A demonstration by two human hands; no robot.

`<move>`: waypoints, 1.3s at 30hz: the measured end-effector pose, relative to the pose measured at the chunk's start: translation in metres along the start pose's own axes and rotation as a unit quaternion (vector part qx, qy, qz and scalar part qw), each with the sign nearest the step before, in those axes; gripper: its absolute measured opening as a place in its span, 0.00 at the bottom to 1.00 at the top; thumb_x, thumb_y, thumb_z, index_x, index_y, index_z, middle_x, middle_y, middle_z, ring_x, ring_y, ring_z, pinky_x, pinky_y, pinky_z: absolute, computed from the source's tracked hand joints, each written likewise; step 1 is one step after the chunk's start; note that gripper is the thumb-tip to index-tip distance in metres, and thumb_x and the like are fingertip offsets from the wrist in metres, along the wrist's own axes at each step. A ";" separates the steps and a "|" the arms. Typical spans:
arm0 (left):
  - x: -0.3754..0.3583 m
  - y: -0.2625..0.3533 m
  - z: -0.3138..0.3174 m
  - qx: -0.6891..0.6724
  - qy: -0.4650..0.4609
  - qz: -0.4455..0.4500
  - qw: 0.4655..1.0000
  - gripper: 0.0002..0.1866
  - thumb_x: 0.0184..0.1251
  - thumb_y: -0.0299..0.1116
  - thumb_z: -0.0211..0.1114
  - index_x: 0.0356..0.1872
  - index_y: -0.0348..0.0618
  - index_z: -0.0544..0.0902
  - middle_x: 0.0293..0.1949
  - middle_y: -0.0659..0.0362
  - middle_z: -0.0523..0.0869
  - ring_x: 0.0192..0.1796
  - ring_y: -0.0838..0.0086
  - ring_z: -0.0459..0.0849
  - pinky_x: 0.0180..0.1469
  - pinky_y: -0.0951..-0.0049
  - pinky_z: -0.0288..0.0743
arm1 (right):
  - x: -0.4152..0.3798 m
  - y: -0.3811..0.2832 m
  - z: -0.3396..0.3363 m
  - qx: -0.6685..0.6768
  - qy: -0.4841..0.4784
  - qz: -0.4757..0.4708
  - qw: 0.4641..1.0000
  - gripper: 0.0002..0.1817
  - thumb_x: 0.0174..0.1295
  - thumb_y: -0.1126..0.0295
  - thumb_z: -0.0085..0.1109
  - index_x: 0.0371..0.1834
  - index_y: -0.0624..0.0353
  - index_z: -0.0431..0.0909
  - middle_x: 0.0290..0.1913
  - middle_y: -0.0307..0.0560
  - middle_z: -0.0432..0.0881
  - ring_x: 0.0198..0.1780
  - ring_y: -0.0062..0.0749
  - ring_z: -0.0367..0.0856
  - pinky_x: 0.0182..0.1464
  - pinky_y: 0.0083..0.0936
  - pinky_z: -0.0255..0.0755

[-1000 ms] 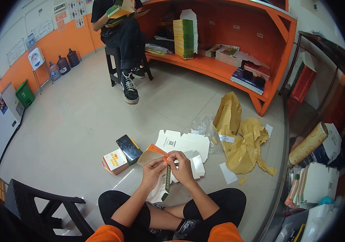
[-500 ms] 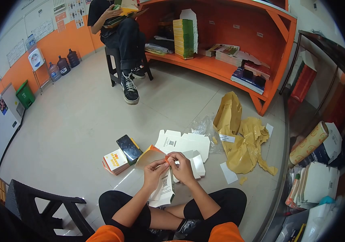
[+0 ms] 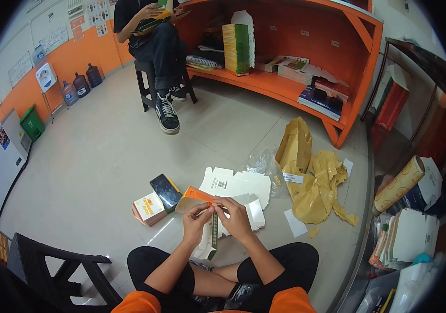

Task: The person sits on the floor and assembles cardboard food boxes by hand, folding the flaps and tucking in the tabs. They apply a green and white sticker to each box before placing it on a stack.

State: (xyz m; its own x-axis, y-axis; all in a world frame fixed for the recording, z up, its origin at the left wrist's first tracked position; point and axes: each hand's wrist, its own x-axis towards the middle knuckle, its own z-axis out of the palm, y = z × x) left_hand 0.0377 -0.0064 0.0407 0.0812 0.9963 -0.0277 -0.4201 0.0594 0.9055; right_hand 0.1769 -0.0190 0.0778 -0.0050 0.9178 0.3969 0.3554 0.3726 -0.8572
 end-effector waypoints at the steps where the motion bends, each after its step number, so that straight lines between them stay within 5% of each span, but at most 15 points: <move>1: 0.000 0.001 0.000 0.001 0.000 0.001 1.000 0.16 0.60 0.25 0.69 0.48 0.28 0.80 0.41 0.50 0.86 0.43 0.73 0.86 0.47 0.79 0.81 | -0.001 0.001 0.002 -0.009 0.004 0.002 1.000 0.07 0.62 0.76 0.58 0.42 0.67 0.78 0.47 0.53 0.83 0.44 0.34 0.85 0.43 0.28 0.83; 15: -0.001 -0.006 -0.002 0.015 0.007 -0.001 1.000 0.16 0.60 0.23 0.69 0.48 0.27 0.79 0.45 0.49 0.84 0.44 0.72 0.86 0.48 0.78 0.81 | -0.005 0.008 0.016 -0.046 0.045 -0.015 0.998 0.05 0.62 0.79 0.55 0.39 0.67 0.74 0.48 0.51 0.81 0.45 0.39 0.85 0.36 0.26 0.83; 21: 0.002 0.003 -0.004 -0.038 0.006 0.021 0.999 0.15 0.62 0.25 0.67 0.49 0.32 0.80 0.43 0.57 0.85 0.40 0.77 0.84 0.45 0.78 0.79 | -0.002 -0.002 0.001 0.025 -0.074 -0.006 0.997 0.13 0.64 0.73 0.55 0.49 0.66 0.78 0.59 0.57 0.75 0.52 0.50 0.81 0.49 0.33 0.79; 25: 0.008 -0.002 -0.010 -0.087 -0.019 0.032 0.996 0.13 0.66 0.25 0.64 0.50 0.33 0.79 0.44 0.58 0.84 0.39 0.78 0.84 0.42 0.79 0.78 | -0.008 -0.002 0.006 -0.086 -0.125 -0.097 0.984 0.18 0.65 0.72 0.52 0.58 0.64 0.75 0.71 0.58 0.61 0.66 0.54 0.68 0.65 0.36 0.66; 30: 0.024 0.009 -0.036 -0.146 0.036 -0.055 0.987 0.14 0.69 0.32 0.57 0.50 0.33 0.77 0.45 0.52 0.83 0.49 0.71 0.83 0.50 0.70 0.78 | -0.004 0.003 0.000 0.087 -0.183 0.018 0.979 0.37 0.55 0.88 0.37 0.71 0.58 0.45 0.70 0.63 0.58 0.69 0.55 0.64 0.67 0.38 0.63; 33: 0.029 0.018 -0.047 -0.311 0.052 -0.115 0.942 0.15 0.69 0.34 0.56 0.52 0.35 0.76 0.44 0.52 0.84 0.47 0.67 0.85 0.52 0.67 0.79 | -0.004 0.004 -0.005 -0.109 -0.195 -0.027 0.974 0.39 0.53 0.84 0.47 0.71 0.58 0.48 0.72 0.62 0.52 0.73 0.52 0.57 0.68 0.40 0.61; 34: 0.033 0.016 -0.053 -0.333 0.046 -0.107 0.936 0.19 0.70 0.36 0.53 0.55 0.34 0.74 0.48 0.49 0.83 0.51 0.61 0.84 0.57 0.61 0.76 | -0.006 0.002 -0.009 -0.203 -0.232 -0.004 0.951 0.47 0.48 0.76 0.61 0.73 0.54 0.46 0.75 0.57 0.46 0.75 0.51 0.51 0.70 0.49 0.55; 37: 0.035 0.026 -0.057 -0.377 -0.009 -0.088 0.922 0.20 0.69 0.35 0.52 0.56 0.33 0.73 0.52 0.47 0.82 0.53 0.60 0.82 0.59 0.59 0.76 | -0.012 -0.014 -0.005 -0.320 -0.226 0.014 0.920 0.52 0.43 0.69 0.69 0.74 0.47 0.49 0.77 0.48 0.44 0.75 0.54 0.51 0.69 0.56 0.51; 39: 0.034 0.029 -0.057 -0.366 -0.003 -0.094 0.926 0.21 0.67 0.35 0.52 0.57 0.32 0.73 0.53 0.46 0.81 0.54 0.60 0.82 0.59 0.58 0.75 | -0.011 -0.013 0.000 -0.296 -0.179 -0.069 0.935 0.48 0.43 0.67 0.71 0.72 0.46 0.56 0.76 0.45 0.51 0.75 0.51 0.51 0.67 0.60 0.51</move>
State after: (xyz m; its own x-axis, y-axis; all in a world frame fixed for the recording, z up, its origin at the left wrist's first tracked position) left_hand -0.0233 0.0323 0.0416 0.2194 0.9638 -0.1513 -0.8976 0.2601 0.3559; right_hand 0.1721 -0.0337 0.0846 -0.3649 0.8929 0.2637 0.7836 0.4475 -0.4309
